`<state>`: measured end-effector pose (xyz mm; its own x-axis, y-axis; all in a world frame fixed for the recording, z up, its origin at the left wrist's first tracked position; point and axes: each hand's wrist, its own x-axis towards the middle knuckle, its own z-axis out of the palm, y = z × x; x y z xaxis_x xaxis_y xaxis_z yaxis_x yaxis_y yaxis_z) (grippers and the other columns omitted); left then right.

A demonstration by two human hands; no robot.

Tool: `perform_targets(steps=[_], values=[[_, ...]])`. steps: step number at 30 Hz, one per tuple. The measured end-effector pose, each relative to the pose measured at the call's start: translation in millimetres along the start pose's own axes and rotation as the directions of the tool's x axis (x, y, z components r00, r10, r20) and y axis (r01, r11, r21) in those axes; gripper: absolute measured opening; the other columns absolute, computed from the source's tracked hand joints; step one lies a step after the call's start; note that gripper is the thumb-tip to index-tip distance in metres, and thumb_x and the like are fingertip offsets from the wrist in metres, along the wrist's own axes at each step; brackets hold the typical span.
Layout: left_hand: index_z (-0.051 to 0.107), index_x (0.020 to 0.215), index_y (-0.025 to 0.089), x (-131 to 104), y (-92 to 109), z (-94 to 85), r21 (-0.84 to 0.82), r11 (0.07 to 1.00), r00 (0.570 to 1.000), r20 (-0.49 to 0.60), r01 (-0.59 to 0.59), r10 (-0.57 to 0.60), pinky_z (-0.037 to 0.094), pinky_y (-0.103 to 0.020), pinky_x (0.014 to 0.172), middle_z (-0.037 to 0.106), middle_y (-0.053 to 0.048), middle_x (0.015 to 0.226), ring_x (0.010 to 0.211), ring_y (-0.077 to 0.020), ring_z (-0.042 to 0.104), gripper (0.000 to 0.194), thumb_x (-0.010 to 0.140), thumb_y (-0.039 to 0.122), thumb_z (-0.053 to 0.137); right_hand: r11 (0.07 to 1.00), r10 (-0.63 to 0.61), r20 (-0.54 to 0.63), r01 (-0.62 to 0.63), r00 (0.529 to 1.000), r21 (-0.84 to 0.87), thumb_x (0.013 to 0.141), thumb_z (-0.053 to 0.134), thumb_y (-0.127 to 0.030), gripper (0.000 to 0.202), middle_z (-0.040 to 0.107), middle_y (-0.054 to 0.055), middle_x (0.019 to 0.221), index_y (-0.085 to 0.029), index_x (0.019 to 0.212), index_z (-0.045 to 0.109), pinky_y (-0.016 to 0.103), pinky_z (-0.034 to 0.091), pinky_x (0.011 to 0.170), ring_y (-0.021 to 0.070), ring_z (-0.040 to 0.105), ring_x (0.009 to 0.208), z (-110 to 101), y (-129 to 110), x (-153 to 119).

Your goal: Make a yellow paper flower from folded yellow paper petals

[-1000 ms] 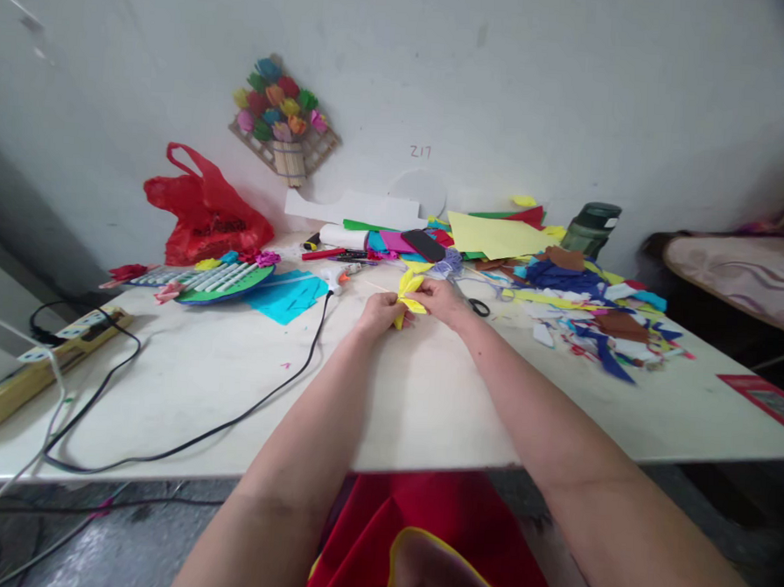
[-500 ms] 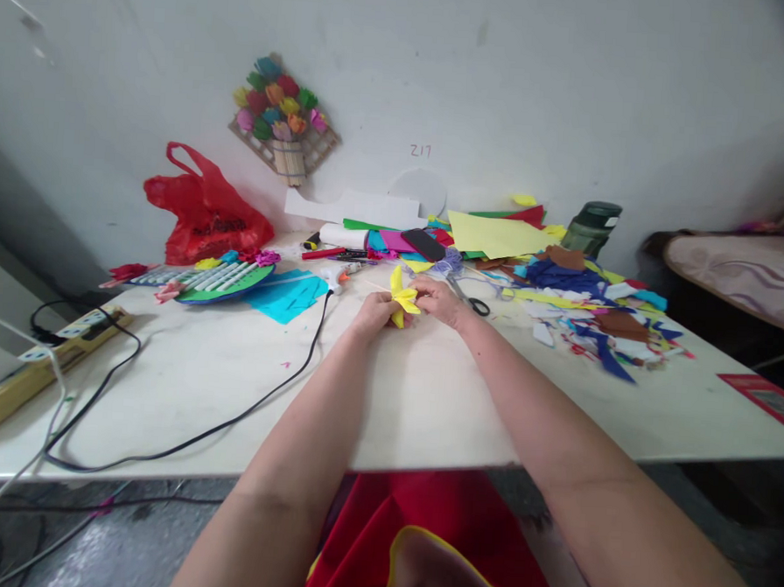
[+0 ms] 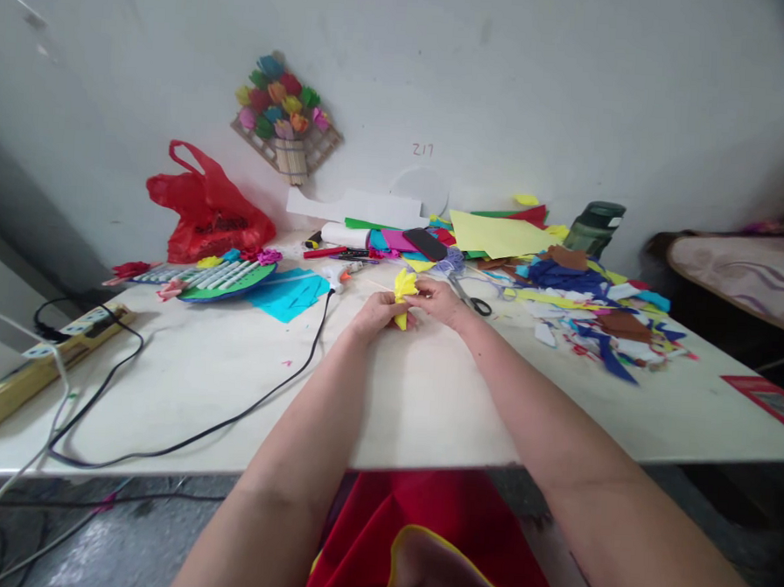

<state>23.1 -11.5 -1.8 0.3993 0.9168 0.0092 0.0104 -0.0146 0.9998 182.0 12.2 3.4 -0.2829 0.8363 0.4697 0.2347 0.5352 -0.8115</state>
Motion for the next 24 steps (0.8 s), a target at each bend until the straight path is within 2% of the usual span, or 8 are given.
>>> perform_targets(steps=[3,9,13,17,24], values=[[0.060,0.079,0.009,-0.6,0.6,-1.2,-0.029,1.000,1.000,0.028,0.009,-0.008,0.045,-0.019,0.054,0.068,-0.007,0.063,0.053,-0.0110,0.062,0.014,0.076,0.023,0.060,0.999,0.040,-0.040,-0.039,0.998,0.028,0.064,0.067,-0.032,0.014,0.059,0.000,0.070,-0.019,0.068,0.066,0.027,0.044,0.063,0.0137,0.053,0.066,2.0,2.1,-0.4],[0.057,0.077,0.009,-0.9,0.5,-1.5,-0.042,0.999,0.997,0.076,0.022,-0.019,0.046,-0.022,0.052,0.068,-0.009,0.063,0.050,-0.0127,0.062,0.013,0.076,0.022,0.059,0.995,0.038,-0.022,-0.036,0.999,0.092,0.059,0.072,-0.030,0.017,0.062,0.000,0.071,-0.019,0.069,0.065,0.030,0.048,0.066,0.0145,0.056,0.066,6.4,7.8,0.5],[0.058,0.080,0.009,-1.1,-0.8,0.1,-0.057,0.997,0.994,0.098,0.051,-0.045,0.048,-0.024,0.053,0.068,-0.008,0.061,0.049,-0.0138,0.062,0.014,0.075,0.022,0.060,0.984,0.121,0.003,-0.120,0.993,0.131,0.056,0.072,-0.026,0.016,0.063,0.000,0.067,-0.018,0.067,0.063,0.030,0.049,0.062,0.0149,0.058,0.062,4.8,3.8,-0.6],[0.058,0.083,0.008,-1.1,-1.0,1.0,-0.022,0.998,0.992,0.115,0.063,-0.060,0.047,-0.023,0.051,0.067,-0.009,0.059,0.047,-0.0130,0.060,0.018,0.075,0.023,0.061,0.980,0.176,0.025,-0.178,0.984,0.088,0.054,0.073,-0.025,0.018,0.063,0.000,0.062,-0.017,0.067,0.063,0.028,0.048,0.056,0.0143,0.057,0.057,0.9,-1.6,-0.8],[0.057,0.087,0.010,-1.3,1.6,3.3,-0.011,0.998,0.997,0.062,0.056,-0.055,0.045,-0.023,0.049,0.065,-0.005,0.054,0.045,-0.0133,0.059,0.026,0.075,0.032,0.064,0.970,0.214,-0.087,-0.202,0.973,0.133,0.050,0.074,-0.032,0.025,0.058,-0.003,0.056,-0.016,0.061,0.058,0.026,0.046,0.054,0.0110,0.052,0.053,6.4,-14.7,-0.1]])
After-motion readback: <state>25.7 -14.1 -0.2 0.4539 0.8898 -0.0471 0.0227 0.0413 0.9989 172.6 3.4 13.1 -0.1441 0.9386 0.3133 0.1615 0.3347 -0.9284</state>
